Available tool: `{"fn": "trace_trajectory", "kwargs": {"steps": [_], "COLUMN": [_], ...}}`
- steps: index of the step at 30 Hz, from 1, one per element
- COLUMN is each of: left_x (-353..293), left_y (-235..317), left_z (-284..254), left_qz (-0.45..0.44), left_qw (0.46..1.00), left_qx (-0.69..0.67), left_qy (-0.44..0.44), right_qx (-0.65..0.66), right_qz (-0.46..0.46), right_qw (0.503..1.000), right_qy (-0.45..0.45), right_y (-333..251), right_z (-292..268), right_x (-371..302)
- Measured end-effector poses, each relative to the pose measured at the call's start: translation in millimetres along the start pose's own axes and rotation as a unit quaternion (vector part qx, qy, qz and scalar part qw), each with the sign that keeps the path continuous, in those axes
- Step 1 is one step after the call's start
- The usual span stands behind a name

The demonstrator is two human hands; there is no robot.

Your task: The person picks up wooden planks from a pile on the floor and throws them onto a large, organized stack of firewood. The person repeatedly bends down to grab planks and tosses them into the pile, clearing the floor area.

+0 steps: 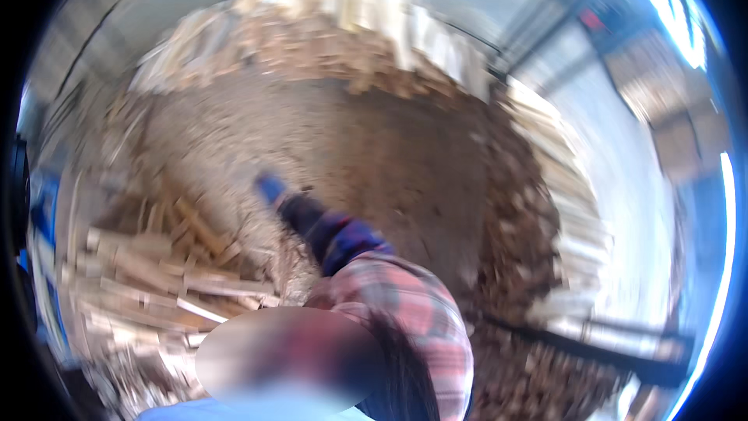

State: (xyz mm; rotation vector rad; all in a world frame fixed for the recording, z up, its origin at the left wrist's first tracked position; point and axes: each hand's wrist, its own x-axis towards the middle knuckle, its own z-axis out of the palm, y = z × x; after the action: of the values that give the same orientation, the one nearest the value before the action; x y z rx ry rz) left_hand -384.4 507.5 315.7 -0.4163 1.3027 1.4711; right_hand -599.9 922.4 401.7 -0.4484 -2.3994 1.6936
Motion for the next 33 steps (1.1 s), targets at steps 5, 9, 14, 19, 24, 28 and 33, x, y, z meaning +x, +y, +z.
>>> {"fn": "trace_trajectory", "kwargs": {"steps": [5, 9, 14, 19, 24, 28, 33], "left_x": [-33, -73, -94, -107, -166, -128, -69], "left_y": [-3, -26, -32, -110, -191, -199, -206], "left_z": [-69, -101, -127, -196, -270, -303, -303], "left_qz": [0.049, 0.220, 0.117, 0.057, 0.058, 0.059, -0.013], "left_qw": [0.952, 0.778, 0.954, 0.925, 0.868, 0.855, 0.790], "left_qx": [0.302, 0.587, -0.069, -0.318, -0.385, -0.430, -0.558], "left_qy": [0.029, 0.044, 0.266, 0.199, 0.308, 0.283, 0.253], "right_qx": [0.078, 0.067, 0.141, 0.128, 0.080, -0.058, -0.183], "right_qz": [0.046, 0.083, 0.341, 0.465, 0.559, 0.438, 0.283], "right_qw": [0.870, 0.882, 0.911, 0.871, 0.812, 0.849, 0.815], "right_qy": [-0.485, -0.459, -0.183, -0.092, -0.147, -0.290, -0.471], "right_y": [-65, -12, 103, 167, 113, 71, 96], "right_z": [227, 226, 142, -8, 180, 435, 707], "right_x": [-150, -188, -187, -266, -316, -253, -228]}}
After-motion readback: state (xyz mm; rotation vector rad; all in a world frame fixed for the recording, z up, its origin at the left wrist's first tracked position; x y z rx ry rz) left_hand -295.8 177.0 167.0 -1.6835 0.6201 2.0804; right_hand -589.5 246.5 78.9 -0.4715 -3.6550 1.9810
